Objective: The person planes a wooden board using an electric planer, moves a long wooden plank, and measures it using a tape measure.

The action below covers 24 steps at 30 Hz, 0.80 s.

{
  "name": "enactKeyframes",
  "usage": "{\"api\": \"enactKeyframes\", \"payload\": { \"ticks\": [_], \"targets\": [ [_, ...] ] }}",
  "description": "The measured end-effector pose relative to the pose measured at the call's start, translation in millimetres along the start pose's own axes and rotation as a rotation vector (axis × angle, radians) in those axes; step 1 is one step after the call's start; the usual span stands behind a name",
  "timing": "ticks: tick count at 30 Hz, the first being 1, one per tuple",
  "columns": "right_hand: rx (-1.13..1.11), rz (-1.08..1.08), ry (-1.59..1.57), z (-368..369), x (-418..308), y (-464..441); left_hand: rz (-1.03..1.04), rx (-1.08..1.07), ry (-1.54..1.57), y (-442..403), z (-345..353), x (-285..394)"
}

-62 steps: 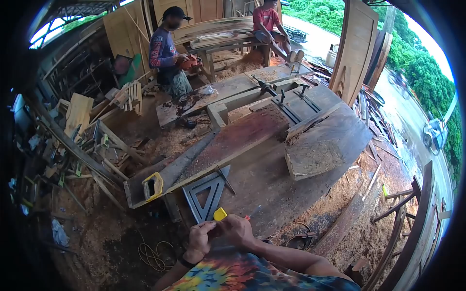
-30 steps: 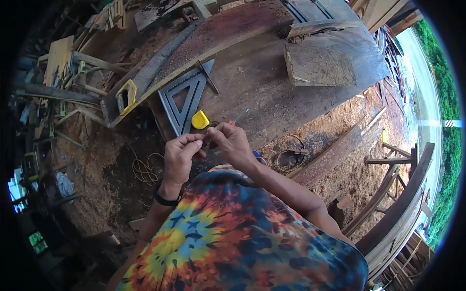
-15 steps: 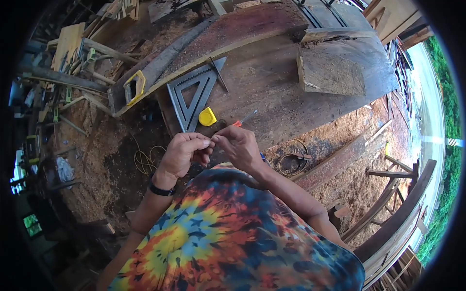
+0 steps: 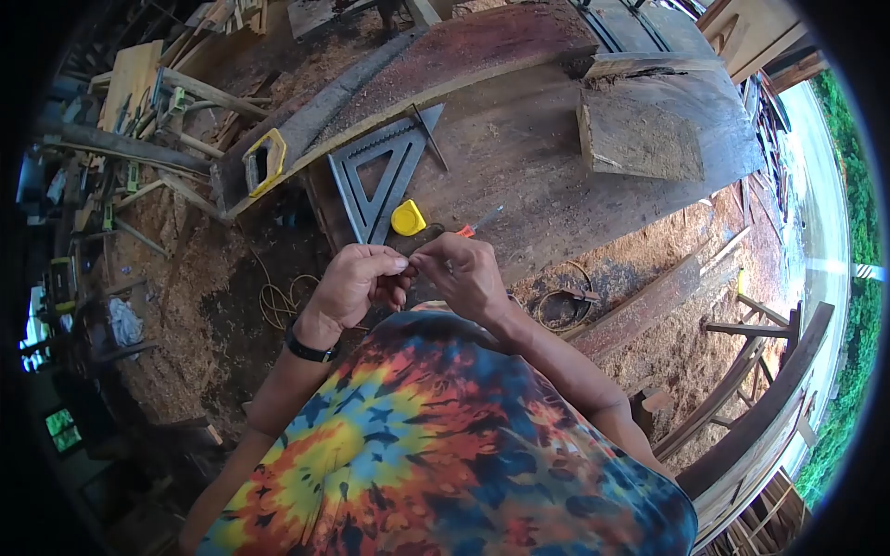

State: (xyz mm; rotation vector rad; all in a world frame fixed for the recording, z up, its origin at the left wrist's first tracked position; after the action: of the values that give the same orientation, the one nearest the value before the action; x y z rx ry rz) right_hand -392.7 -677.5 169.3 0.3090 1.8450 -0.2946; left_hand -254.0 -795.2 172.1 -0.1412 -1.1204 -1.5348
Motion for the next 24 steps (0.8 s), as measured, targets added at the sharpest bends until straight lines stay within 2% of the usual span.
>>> {"api": "enactKeyframes", "payload": {
  "ticks": [7,13,16,19,22,24],
  "targets": [
    [-0.009,-0.068,0.038,9.5,-8.2,-8.3,-0.02,-0.006,0.061,-0.4,-14.9,0.9],
    [-0.064,0.098,0.012,19.3,-22.3,-22.8,0.024,-0.145,0.181,2.6,-16.9,-2.9],
    [0.046,0.256,-0.263,30.8,-12.5,-23.9,0.064,-0.058,0.105,8.3,-26.8,4.6],
    [-0.009,0.313,-0.405,35.5,-2.8,-22.2,0.137,0.065,-0.002,10.0,-45.3,3.4],
    [-0.211,0.272,-0.328,31.3,9.1,-19.8,0.195,0.189,-0.212,11.8,-64.8,-3.8],
    [-0.248,0.237,-0.27,30.3,4.5,-17.5,0.235,0.247,-0.35,13.9,-75.9,-9.1]
  ]
}}
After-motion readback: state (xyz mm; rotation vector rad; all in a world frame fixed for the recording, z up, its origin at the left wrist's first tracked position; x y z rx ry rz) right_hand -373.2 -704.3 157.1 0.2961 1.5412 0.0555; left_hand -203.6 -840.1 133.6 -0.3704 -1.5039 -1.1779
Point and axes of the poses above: each hand's wrist, its own y-axis away from the middle knuckle, its own z-axis out of the palm, x = y × z, the point moved 4 cm from there along -y, towards the middle knuckle, and after that the axes turned 7 degrees about -x, right-handed, at the moved point
